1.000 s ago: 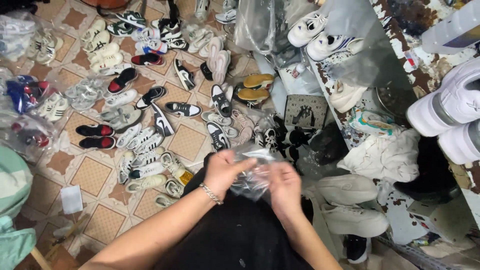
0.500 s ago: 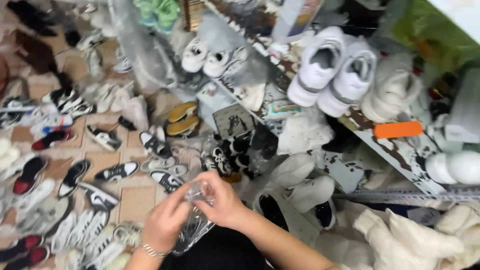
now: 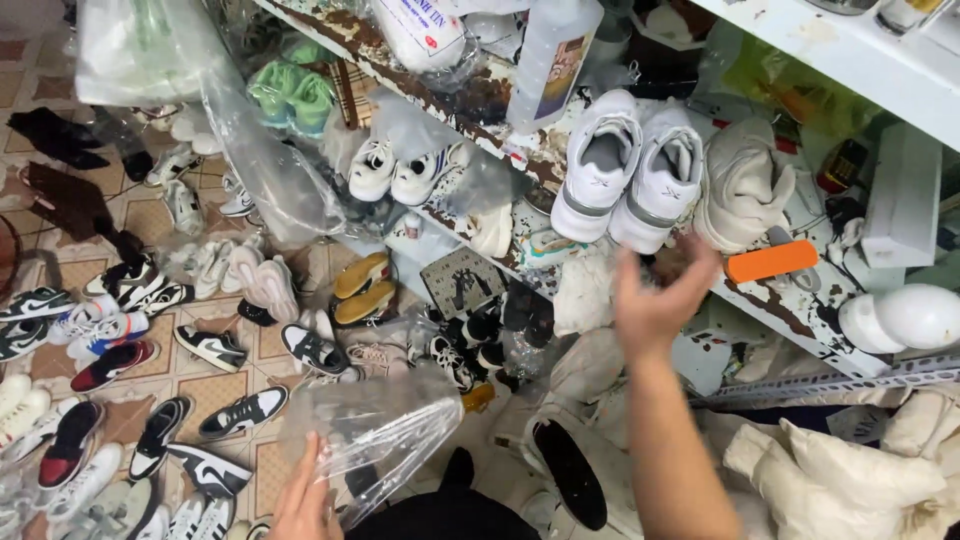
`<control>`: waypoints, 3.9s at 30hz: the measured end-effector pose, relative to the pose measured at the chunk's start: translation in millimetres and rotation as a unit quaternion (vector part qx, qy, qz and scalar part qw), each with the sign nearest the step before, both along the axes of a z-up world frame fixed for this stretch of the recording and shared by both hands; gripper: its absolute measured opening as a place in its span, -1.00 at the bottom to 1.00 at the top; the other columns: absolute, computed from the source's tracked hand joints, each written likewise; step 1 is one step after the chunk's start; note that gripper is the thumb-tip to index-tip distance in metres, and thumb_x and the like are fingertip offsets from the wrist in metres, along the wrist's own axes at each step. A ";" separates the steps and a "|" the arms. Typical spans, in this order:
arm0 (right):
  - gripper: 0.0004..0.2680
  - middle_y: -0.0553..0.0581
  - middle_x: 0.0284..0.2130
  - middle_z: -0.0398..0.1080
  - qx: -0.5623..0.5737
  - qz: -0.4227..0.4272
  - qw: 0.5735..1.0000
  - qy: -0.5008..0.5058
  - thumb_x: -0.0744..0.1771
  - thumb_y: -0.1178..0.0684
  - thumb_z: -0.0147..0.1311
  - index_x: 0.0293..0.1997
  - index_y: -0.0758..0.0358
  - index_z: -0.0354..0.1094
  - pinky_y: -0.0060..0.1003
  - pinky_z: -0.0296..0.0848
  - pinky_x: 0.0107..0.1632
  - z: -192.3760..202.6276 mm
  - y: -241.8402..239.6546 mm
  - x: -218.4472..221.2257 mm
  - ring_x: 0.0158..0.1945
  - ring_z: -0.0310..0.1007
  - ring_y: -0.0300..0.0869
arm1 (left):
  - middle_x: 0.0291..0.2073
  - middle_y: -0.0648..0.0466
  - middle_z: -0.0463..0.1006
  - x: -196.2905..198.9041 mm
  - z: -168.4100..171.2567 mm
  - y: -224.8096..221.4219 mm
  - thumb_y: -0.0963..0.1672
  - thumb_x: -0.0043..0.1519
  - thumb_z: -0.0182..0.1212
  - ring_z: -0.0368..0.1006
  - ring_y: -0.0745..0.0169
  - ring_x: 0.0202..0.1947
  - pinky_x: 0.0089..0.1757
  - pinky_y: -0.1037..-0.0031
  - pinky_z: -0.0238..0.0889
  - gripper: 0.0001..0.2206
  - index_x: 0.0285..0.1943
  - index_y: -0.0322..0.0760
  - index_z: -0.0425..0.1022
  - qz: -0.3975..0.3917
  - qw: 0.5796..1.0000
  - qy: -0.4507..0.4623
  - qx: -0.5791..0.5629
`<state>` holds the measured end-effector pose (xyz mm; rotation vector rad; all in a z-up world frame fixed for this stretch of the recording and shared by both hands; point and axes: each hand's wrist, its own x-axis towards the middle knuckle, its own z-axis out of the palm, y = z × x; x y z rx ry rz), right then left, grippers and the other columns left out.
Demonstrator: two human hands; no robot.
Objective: A person is applying a white substance to various white sneakers using a bottle with a sponge applicator to restore or clean them.
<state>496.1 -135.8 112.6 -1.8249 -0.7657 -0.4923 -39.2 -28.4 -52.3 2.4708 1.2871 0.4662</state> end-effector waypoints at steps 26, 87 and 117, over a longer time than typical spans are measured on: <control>-0.51 -0.13 -0.34 0.41 -0.275 0.297 0.897 0.178 0.11 -0.29 0.75 -0.20 0.07 0.41 -0.38 0.42 -0.14 14.8 -147.9 -192.1 -0.31 0.42 -0.28 | 0.93 0.17 0.24 103.0 100.4 54.9 -0.48 0.17 0.25 0.78 -0.10 0.40 -0.17 0.22 0.88 -0.69 -0.18 -0.36 0.71 -0.152 0.942 0.045 -0.296; -0.27 0.33 0.45 0.50 -0.443 0.338 0.727 0.402 0.40 -0.22 0.50 0.75 0.10 0.07 0.14 0.55 0.41 -178.9 69.2 -235.5 0.40 0.55 0.18 | 0.91 -0.14 0.30 94.7 10.2 78.5 -0.08 0.12 0.48 0.18 0.10 0.28 0.11 0.11 -0.04 -0.09 0.84 -0.14 0.48 -0.233 0.765 -0.240 -0.550; -0.78 0.38 -0.09 0.64 -0.157 -0.184 0.967 -0.073 0.45 0.44 0.25 0.14 0.38 0.78 -0.03 0.69 -0.22 -60.4 21.0 200.8 -0.12 0.70 0.17 | -0.21 0.16 0.56 221.5 113.2 80.7 0.13 0.48 0.22 0.45 0.26 -0.18 -0.09 0.30 0.25 -0.46 0.27 -0.39 0.77 -0.150 0.840 -0.325 -0.407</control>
